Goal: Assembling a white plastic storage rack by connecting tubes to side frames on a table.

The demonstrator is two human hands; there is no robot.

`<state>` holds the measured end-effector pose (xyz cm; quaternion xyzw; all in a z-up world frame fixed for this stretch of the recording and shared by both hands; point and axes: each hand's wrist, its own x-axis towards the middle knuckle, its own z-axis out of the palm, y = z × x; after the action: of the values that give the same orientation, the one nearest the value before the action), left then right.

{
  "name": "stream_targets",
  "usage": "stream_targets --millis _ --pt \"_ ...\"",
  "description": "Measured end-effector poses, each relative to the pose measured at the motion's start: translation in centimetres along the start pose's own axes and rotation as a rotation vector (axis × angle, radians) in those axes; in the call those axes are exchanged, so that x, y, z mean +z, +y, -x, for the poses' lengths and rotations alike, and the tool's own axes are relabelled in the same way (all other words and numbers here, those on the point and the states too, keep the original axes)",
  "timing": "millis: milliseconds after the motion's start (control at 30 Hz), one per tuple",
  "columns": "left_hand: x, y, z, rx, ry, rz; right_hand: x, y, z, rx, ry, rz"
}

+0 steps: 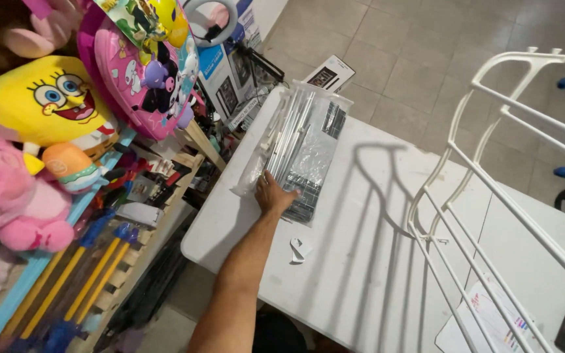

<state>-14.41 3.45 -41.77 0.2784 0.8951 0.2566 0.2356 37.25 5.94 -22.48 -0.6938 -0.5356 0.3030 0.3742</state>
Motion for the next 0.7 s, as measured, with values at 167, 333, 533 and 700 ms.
stream_targets --millis 167,333,533,700 --pt "4.3 -2.5 -5.6 -0.120 -0.039 -0.072 -1.1 7.6 -2.0 -0.014 0.045 0.030" --pt "9.7 -4.4 -9.5 -0.166 -0.182 0.023 -4.5 6.9 -0.5 -0.015 0.092 0.035" --pt "-0.1 -0.2 -7.9 0.023 -0.200 0.122 -4.1 7.0 0.6 -0.031 0.120 0.027" --pt "-6.1 -1.7 -10.3 0.054 -0.250 0.235 -5.1 8.5 2.4 -0.013 0.141 0.026"
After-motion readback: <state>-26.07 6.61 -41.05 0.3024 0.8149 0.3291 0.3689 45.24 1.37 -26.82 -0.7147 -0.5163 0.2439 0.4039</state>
